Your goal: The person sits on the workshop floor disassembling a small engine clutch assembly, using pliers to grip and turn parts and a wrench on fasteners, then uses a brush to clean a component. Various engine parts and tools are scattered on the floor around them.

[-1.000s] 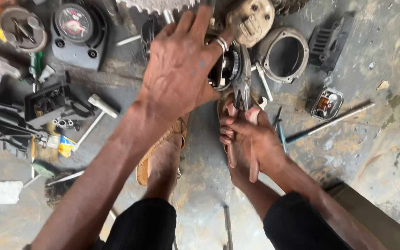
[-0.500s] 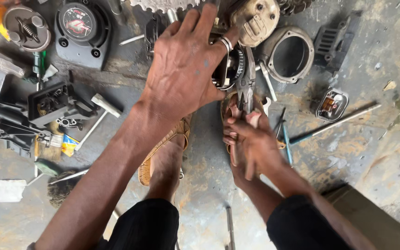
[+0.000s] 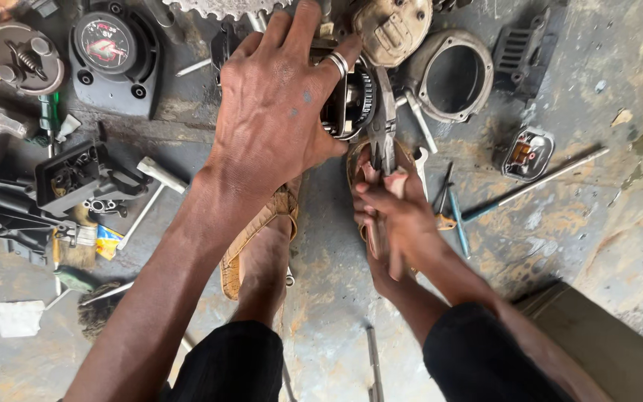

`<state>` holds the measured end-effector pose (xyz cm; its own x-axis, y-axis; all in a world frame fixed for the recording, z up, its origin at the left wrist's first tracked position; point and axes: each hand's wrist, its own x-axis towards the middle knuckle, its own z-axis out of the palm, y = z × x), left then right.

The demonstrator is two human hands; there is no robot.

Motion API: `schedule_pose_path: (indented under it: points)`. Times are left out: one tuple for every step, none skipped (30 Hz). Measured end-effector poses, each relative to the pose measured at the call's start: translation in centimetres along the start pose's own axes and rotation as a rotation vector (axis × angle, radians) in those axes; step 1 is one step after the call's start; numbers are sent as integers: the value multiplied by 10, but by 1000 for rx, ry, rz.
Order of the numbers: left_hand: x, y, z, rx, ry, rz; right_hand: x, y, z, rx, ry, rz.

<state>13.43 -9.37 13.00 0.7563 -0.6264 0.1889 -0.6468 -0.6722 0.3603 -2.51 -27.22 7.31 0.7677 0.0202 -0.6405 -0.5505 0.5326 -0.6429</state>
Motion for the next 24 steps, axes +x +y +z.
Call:
schedule_pose_path:
  points:
    - [-2, 0, 0, -11, -20, -1, -1, 0, 0, 69, 28, 88]
    - [-3, 0, -1, -25, -38, -5, -3, -1, -1, 134, 56, 176]
    - [-4, -1, 0, -31, -44, -6, -3, 0, -2, -33, 31, 47]
    - [-4, -1, 0, -39, -13, 1, -4, -1, -2, -199, 1, -85]
    - [-5, -1, 1, -47, 14, 5, -4, -2, -3, -363, -31, -213]
    - [-5, -1, 1, -55, 35, 8, -4, -3, -3, -211, -31, -111]
    - [-5, -1, 2, -44, 21, 5, -3, -4, -4, -56, -31, -10]
    - [-6, 0, 2, -34, 7, 5, -3, -4, -3, 101, -29, 88]
    - [-5, 0, 3, -30, -8, 6, -3, -6, -3, 53, -23, 85]
    - [-4, 1, 3, -12, 22, 16, -3, -8, -4, 0, -20, 78]
    - [-3, 1, 4, 8, 56, 25, -3, -9, -3, -57, -20, 69]
    - [-3, 1, 4, 26, 87, 30, -2, -10, -3, -198, -24, -42]
    - [-3, 1, 4, 8, 56, 22, -2, -10, -3, -337, -30, -148]
    - [-3, 1, 3, -8, 26, 14, -2, -11, -4, -475, -40, -256]
    - [-3, 0, 3, -19, -2, 11, -2, -11, -5, -337, -30, -148]
    - [-3, -2, 2, -8, 2, 18, -2, -11, -7, -196, -20, -43]
    - [-3, -1, 2, -8, -4, 23, -2, -11, -8, -52, -4, 72]
    - [-4, -1, 2, -13, -12, 25, -3, -11, -10, -52, -29, 71]
    - [-4, 0, 2, -25, 4, 28, -3, -11, -13, -56, -59, 61]
    - [-4, 0, 1, -33, 26, 31, -1, -12, -15, -62, -93, 46]
    - [-4, 0, 1, -42, 45, 30, -1, -12, -17, -139, -100, -17]
    - [-4, 1, 0, -42, 24, 25, 0, -12, -18, -215, -109, -76]
    - [-4, 2, -1, -39, 4, 20, 1, -12, -19, -290, -121, -136]
    - [-3, 0, -2, -30, -13, 22, 1, -14, -20, -196, -94, -25]
